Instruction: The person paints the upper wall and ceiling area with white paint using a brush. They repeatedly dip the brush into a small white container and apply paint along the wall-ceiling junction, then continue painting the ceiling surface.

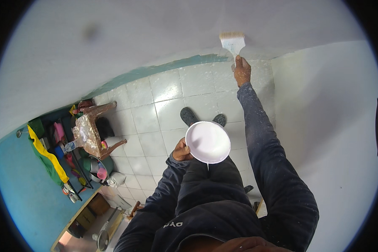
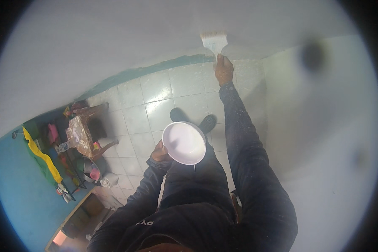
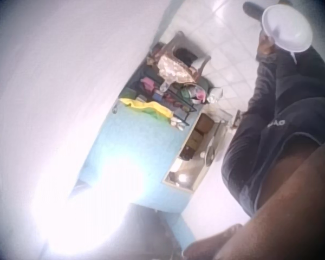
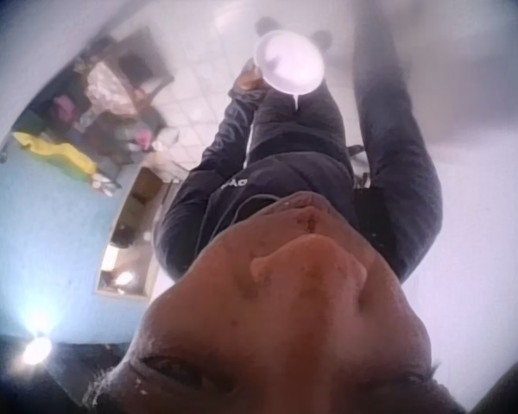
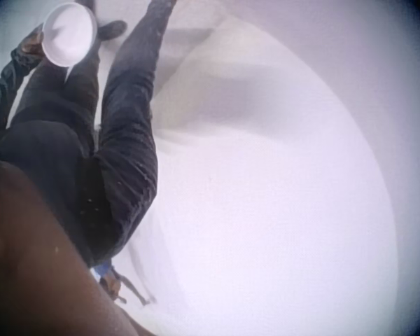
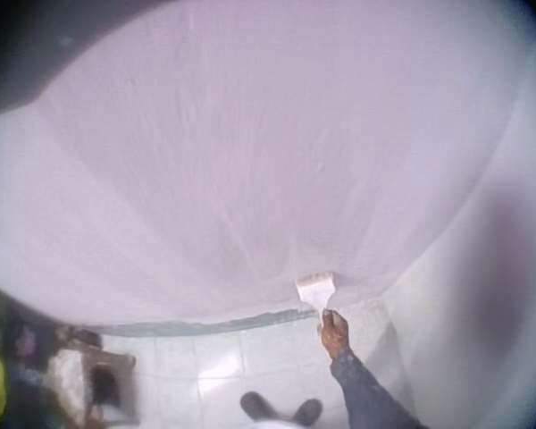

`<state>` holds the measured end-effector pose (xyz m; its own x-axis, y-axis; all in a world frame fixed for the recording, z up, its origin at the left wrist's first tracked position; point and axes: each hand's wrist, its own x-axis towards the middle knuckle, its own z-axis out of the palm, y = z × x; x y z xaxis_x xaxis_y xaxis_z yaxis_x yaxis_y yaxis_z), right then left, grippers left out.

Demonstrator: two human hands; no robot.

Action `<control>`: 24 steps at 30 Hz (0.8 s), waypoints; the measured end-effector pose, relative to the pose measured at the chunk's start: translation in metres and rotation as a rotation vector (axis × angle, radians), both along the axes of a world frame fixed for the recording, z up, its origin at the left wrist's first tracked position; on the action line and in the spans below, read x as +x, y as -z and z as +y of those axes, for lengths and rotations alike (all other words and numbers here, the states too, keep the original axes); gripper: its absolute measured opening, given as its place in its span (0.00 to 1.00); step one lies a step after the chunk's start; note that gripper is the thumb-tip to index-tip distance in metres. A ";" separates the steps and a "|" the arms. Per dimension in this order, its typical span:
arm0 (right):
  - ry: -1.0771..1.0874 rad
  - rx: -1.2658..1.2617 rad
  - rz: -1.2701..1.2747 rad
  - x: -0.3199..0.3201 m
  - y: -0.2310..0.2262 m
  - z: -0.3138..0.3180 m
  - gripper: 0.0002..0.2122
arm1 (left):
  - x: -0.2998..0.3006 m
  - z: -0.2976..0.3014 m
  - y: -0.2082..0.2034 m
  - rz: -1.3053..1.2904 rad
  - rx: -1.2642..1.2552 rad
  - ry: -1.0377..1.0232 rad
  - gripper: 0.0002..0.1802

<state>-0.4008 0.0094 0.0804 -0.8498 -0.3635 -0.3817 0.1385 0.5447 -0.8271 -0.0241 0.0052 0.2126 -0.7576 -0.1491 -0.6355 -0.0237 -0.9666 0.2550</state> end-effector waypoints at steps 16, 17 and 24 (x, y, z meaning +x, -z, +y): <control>0.048 -0.456 -0.023 0.021 -0.059 -0.008 0.24 | 0.007 -0.003 0.001 -0.012 -0.034 0.051 0.51; 0.068 -0.364 -0.020 0.020 -0.040 -0.007 0.24 | 0.007 -0.004 -0.001 -0.014 -0.027 0.055 0.51; -0.056 0.154 -0.063 0.002 0.064 0.015 0.26 | -0.003 -0.005 -0.016 -0.054 -0.006 0.002 0.53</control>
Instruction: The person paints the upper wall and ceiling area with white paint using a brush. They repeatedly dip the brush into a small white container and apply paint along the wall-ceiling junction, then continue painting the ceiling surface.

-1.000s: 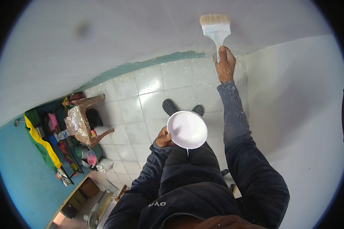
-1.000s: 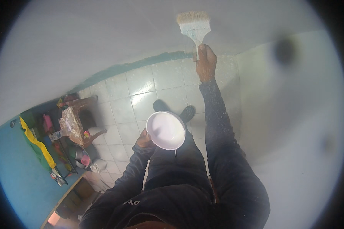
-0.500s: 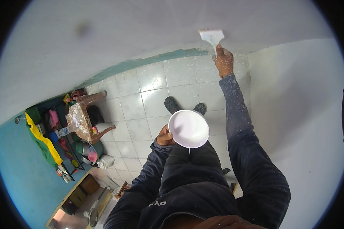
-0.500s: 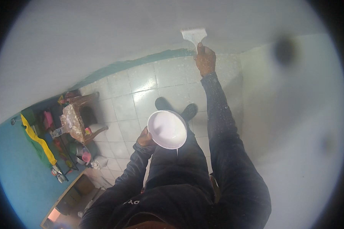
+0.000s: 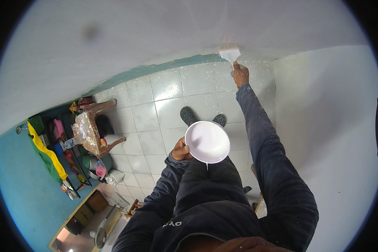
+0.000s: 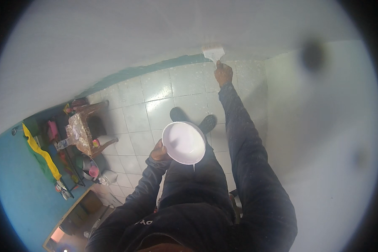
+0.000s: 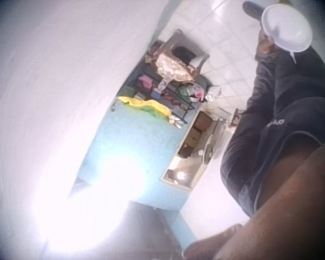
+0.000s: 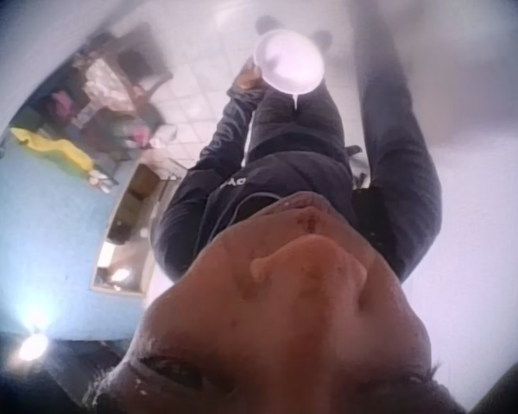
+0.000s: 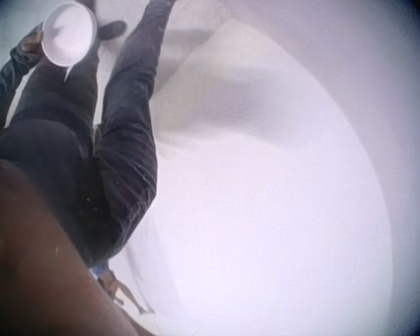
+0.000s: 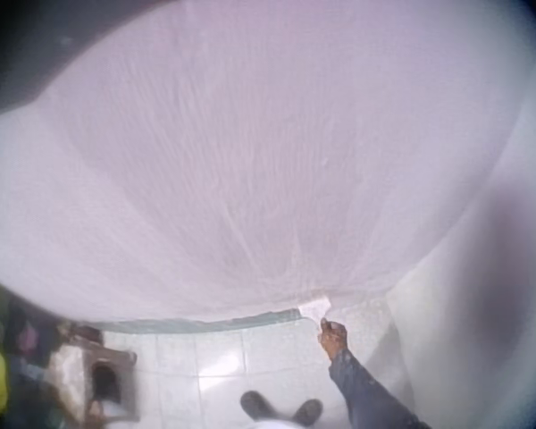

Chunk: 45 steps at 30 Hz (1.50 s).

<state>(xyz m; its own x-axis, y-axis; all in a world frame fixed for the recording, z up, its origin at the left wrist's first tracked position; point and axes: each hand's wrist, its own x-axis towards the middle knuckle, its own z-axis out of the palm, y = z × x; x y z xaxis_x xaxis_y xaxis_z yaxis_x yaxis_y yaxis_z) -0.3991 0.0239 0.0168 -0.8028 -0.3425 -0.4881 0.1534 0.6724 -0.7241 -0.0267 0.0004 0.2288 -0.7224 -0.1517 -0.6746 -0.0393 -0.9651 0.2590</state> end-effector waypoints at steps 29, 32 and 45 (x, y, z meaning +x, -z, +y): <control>-0.125 0.013 0.093 0.003 -0.038 -0.013 0.28 | 0.012 0.011 0.010 0.000 -0.016 -0.014 0.51; 0.048 -0.185 0.034 0.037 -0.076 -0.006 0.27 | 0.016 0.013 0.013 -0.004 -0.022 -0.040 0.50; -0.117 0.229 -0.201 0.012 0.028 0.014 0.28 | 0.018 0.017 0.012 -0.034 0.014 -0.075 0.51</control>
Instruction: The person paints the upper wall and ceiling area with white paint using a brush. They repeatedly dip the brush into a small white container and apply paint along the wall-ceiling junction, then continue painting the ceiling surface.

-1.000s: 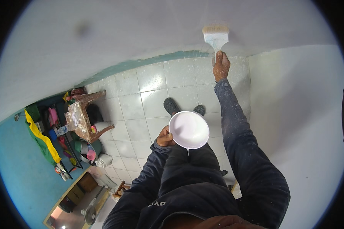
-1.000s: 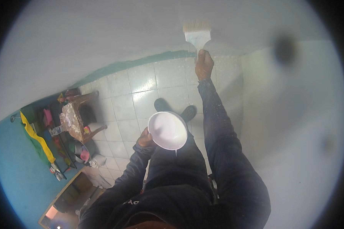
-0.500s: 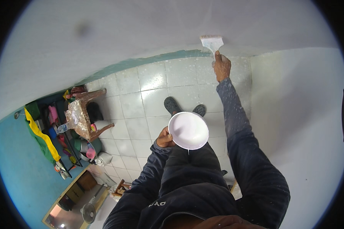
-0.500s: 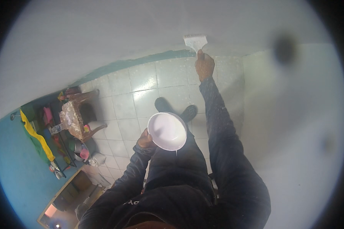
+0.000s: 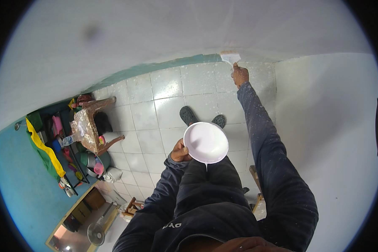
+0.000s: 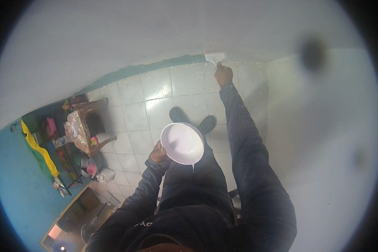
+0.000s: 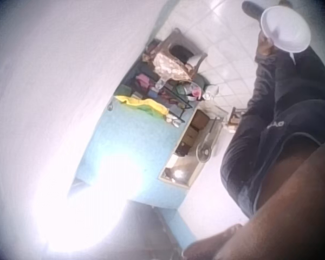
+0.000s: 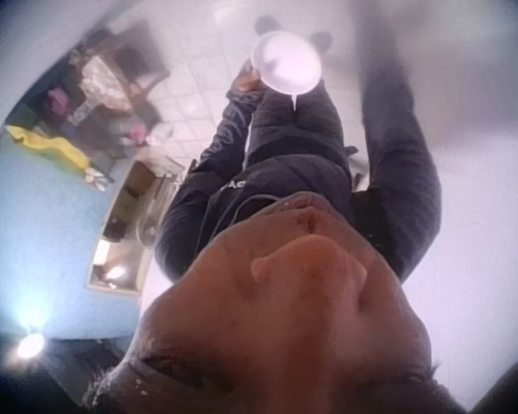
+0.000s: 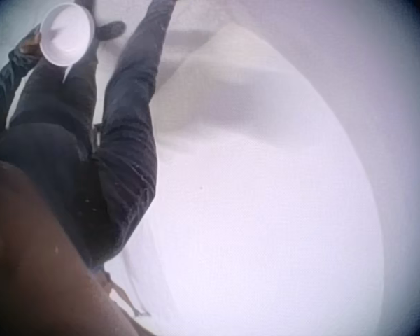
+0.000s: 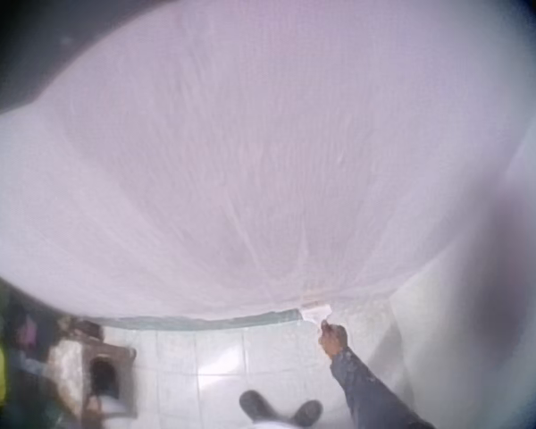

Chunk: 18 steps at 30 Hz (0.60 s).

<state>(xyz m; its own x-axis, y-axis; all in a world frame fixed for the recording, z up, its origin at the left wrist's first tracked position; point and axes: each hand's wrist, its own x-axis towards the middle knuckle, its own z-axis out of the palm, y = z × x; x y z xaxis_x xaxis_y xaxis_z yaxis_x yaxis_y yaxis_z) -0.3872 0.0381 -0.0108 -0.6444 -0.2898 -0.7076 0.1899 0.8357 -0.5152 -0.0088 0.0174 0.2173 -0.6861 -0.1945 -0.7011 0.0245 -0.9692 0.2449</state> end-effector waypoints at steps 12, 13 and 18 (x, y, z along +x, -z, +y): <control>0.280 -0.582 0.227 0.038 -0.086 -0.020 0.27 | 0.006 0.004 0.003 0.017 0.026 -0.036 0.51; 0.267 -0.563 0.217 0.038 -0.080 -0.020 0.27 | 0.004 0.003 0.001 0.006 0.013 -0.023 0.51; -0.028 -0.256 0.500 0.017 -0.005 -0.013 0.26 | 0.002 0.001 -0.003 0.024 0.024 -0.034 0.52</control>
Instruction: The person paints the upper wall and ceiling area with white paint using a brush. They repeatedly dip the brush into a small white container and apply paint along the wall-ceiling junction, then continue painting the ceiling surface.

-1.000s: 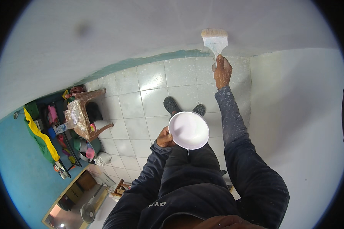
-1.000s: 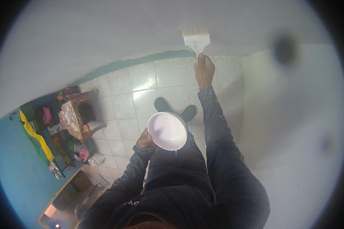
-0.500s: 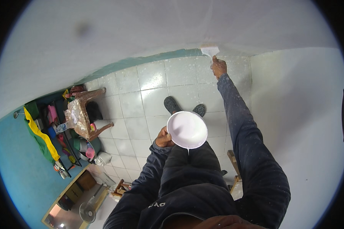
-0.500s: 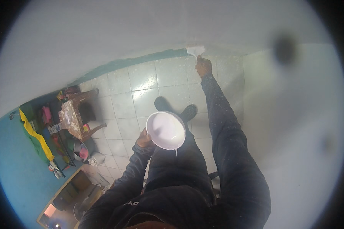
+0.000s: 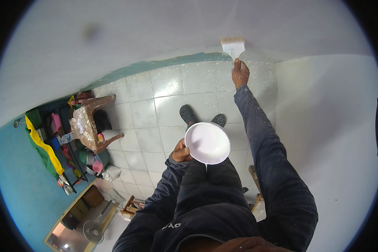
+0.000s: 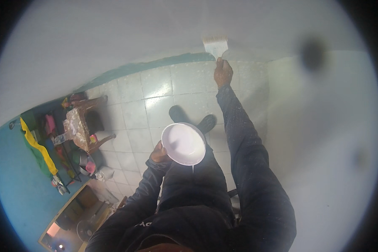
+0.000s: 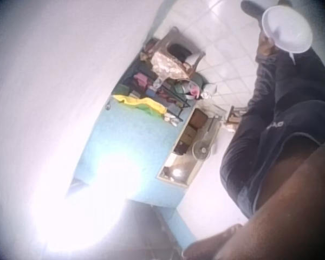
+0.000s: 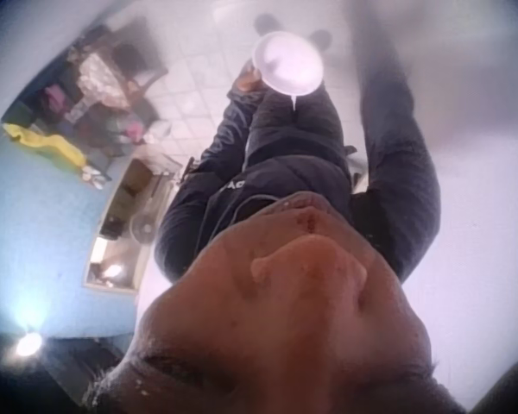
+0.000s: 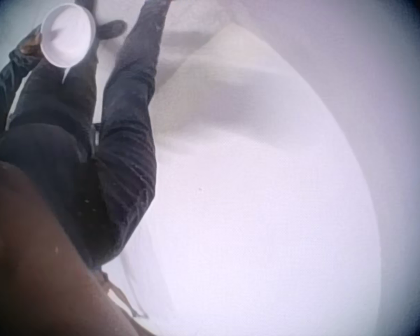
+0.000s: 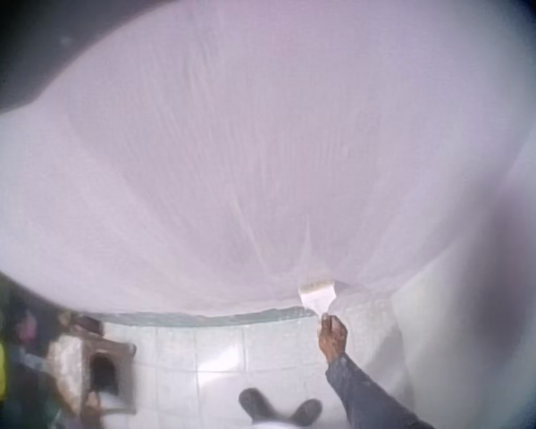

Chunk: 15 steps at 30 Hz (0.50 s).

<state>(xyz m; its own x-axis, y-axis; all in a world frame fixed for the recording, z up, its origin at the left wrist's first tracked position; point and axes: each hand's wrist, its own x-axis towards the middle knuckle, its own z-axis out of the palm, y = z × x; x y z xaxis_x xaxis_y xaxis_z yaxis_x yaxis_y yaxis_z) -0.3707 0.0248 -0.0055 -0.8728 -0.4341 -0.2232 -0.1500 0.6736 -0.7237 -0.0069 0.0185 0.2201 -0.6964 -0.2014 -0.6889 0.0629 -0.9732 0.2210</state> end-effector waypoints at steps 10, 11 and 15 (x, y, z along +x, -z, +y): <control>0.149 0.067 -0.649 -0.039 0.047 0.001 0.26 | 0.006 0.008 0.013 0.055 0.014 -0.099 0.32; 0.165 0.070 -0.635 -0.039 0.036 -0.003 0.26 | 0.007 0.010 0.014 0.048 0.013 -0.104 0.32; -0.088 0.097 -0.219 -0.012 -0.020 -0.001 0.26 | 0.007 0.010 0.011 0.029 0.021 -0.115 0.32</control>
